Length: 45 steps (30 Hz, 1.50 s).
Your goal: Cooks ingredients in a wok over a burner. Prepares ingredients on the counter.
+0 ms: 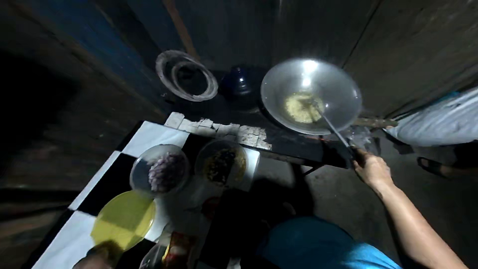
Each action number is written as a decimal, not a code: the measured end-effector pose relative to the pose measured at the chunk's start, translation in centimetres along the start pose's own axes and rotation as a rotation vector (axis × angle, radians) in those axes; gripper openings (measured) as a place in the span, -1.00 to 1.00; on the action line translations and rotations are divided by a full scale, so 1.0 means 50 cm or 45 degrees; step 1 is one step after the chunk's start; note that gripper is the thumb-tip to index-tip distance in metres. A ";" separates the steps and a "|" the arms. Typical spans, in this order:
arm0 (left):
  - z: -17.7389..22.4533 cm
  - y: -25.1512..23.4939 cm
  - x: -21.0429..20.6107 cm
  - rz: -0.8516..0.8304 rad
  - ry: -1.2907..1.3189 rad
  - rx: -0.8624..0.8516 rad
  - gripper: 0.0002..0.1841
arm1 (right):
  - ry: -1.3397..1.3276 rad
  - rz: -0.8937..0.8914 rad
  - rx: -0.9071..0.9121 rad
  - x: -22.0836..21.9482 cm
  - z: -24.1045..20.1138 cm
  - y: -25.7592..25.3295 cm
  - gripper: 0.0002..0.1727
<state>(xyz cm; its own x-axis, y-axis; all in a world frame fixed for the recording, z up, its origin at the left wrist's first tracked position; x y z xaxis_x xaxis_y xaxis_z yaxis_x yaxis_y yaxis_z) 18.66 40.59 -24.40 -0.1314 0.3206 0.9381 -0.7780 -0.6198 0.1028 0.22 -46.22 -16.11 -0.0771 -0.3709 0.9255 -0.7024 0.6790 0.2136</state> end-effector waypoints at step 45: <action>0.618 0.639 -0.160 0.080 -0.186 -1.558 -0.65 | -0.246 -0.333 0.895 -0.142 -0.109 0.096 -0.55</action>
<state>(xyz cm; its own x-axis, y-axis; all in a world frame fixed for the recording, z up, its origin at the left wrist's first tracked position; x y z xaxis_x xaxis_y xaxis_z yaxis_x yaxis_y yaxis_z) 13.84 -3.92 -18.40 -0.1808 0.1830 0.9663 -0.8457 0.4726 -0.2477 1.27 -36.87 -19.96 0.0762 -0.6117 0.7874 -0.9939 0.0162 0.1088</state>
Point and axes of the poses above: each hand's wrist, its own y-axis away from the middle knuckle, its own x-axis out of the back of the hand, z = x × y, the point moved 3 cm from there along -y, towards the middle knuckle, and after that the axes turned 1 degree about -z, right-handed, at the moved point
